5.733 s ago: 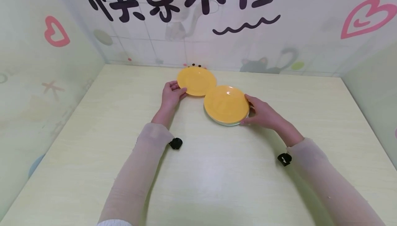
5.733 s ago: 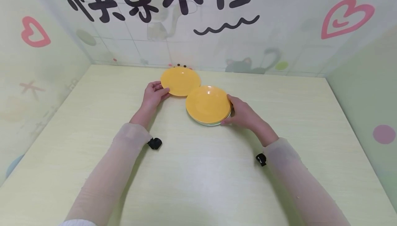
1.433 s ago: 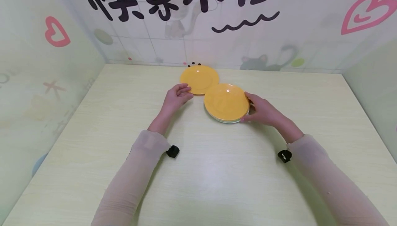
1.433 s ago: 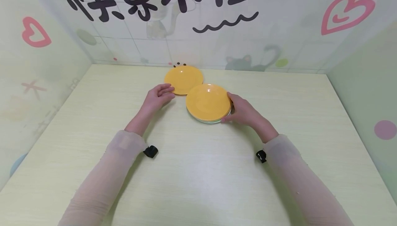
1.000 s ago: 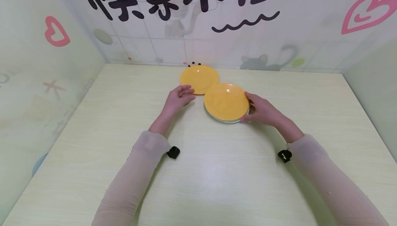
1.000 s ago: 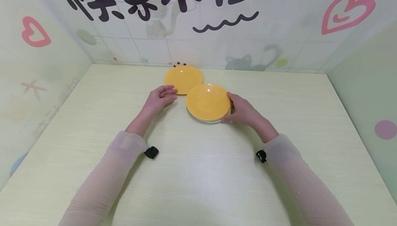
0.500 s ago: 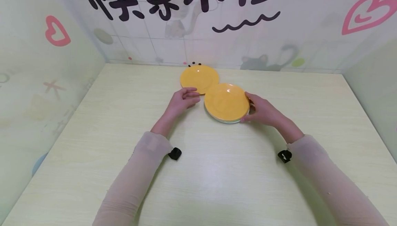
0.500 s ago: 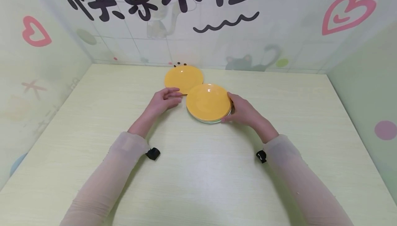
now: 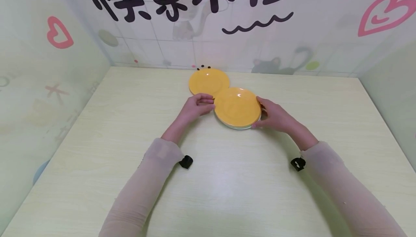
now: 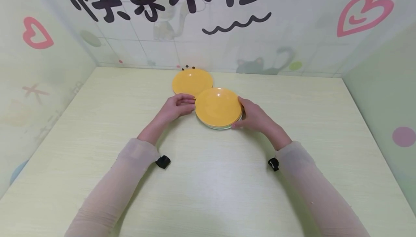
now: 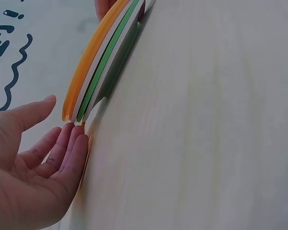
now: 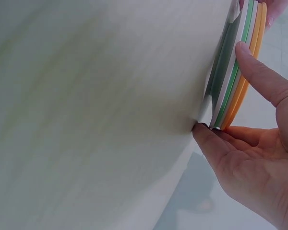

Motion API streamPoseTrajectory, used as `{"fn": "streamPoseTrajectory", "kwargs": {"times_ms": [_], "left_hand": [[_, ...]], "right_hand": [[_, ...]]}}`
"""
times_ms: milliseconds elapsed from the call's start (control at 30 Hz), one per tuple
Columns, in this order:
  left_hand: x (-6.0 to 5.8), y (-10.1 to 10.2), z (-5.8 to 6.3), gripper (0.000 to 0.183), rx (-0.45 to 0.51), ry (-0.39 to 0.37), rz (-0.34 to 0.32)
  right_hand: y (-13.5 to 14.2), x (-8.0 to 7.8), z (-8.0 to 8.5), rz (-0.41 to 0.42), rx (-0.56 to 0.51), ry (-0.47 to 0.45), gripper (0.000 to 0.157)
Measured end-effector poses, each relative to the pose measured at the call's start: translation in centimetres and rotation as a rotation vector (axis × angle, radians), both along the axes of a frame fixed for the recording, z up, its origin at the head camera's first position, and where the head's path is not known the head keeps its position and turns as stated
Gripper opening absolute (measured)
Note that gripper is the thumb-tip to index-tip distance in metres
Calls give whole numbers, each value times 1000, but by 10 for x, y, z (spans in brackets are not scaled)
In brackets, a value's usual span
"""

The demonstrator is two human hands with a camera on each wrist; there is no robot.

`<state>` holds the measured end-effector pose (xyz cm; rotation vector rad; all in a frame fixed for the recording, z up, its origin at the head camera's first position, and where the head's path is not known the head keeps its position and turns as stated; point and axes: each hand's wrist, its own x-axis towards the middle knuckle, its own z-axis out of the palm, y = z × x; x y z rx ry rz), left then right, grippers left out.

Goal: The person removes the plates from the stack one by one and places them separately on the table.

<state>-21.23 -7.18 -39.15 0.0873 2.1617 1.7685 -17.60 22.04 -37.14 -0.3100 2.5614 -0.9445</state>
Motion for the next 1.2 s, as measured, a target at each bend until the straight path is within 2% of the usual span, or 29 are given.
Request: {"fn": "streamPoseTrajectory", "kwargs": {"times_ms": [167, 600, 1200], "left_hand": [[1, 3, -1, 42, 5, -7, -2], [0, 9, 1, 45, -69, -2, 16], [-1, 14, 3, 47, -85, -30, 13]], "right_hand": [[0, 1, 0, 0, -10, -3, 105], [0, 2, 0, 2, -29, 4, 105], [0, 0, 0, 6, -8, 12, 105]]}}
